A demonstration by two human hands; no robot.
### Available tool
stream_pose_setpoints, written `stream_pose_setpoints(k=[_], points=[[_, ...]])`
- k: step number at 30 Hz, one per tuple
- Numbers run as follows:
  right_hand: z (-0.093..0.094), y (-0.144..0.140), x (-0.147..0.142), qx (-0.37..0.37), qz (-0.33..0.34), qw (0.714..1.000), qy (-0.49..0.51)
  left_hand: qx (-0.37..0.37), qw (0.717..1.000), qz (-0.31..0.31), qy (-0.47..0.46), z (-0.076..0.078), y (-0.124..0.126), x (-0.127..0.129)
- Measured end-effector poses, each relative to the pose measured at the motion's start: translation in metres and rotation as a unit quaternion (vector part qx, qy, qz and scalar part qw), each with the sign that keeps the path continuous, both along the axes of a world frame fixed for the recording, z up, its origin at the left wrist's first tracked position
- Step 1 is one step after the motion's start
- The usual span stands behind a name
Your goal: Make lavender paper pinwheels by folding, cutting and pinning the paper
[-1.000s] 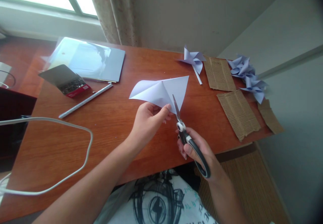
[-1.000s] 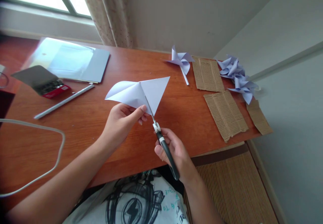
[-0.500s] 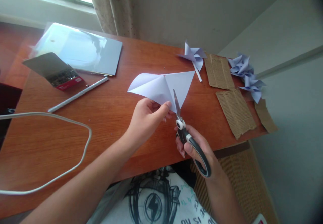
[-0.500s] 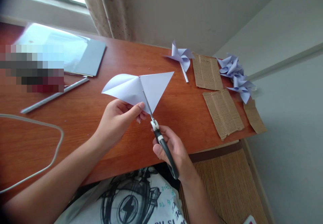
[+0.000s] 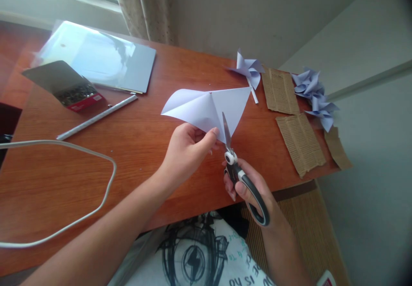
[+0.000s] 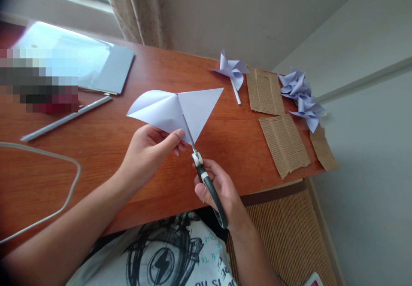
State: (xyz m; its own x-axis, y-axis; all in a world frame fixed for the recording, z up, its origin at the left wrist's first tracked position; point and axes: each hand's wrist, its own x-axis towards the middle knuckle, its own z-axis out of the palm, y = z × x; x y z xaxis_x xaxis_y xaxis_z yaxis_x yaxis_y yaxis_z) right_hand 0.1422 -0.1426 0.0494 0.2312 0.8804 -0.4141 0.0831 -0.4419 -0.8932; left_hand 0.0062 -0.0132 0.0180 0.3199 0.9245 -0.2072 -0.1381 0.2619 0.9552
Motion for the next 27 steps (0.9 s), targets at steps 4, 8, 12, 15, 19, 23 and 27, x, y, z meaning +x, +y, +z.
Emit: stream_pose_setpoints(k=[4,8,12,15,19,23,27], points=[[-0.002,-0.0003,-0.0006,-0.02,-0.034,0.999,0.018,0.009,1.0,-0.003,0.004,0.0009,0.0003,-0.0001],[-0.0033,-0.0002,0.0007,-0.016,-0.029,0.999,0.013,0.009,1.0,0.0,0.014,0.0019,0.0002,-0.0002],[-0.0058,0.0003,0.0026,-0.008,-0.023,1.0,0.011,0.006,1.0,0.009,0.02,0.0015,-0.0001,0.0],[-0.0072,-0.0005,0.0031,-0.003,-0.017,1.0,0.013,0.005,1.0,0.006,0.016,0.0002,-0.0002,0.0001],[-0.007,-0.0017,0.0027,-0.002,-0.022,1.0,0.016,0.014,1.0,0.002,0.012,-0.0014,0.0001,-0.0001],[-0.0078,-0.0006,0.0029,-0.006,-0.018,1.0,0.022,0.014,1.0,-0.003,0.006,-0.0018,0.0002,-0.0004],[-0.0099,0.0013,0.004,-0.001,-0.008,0.999,0.038,0.016,1.0,-0.004,0.009,-0.0013,0.0001,-0.0005]])
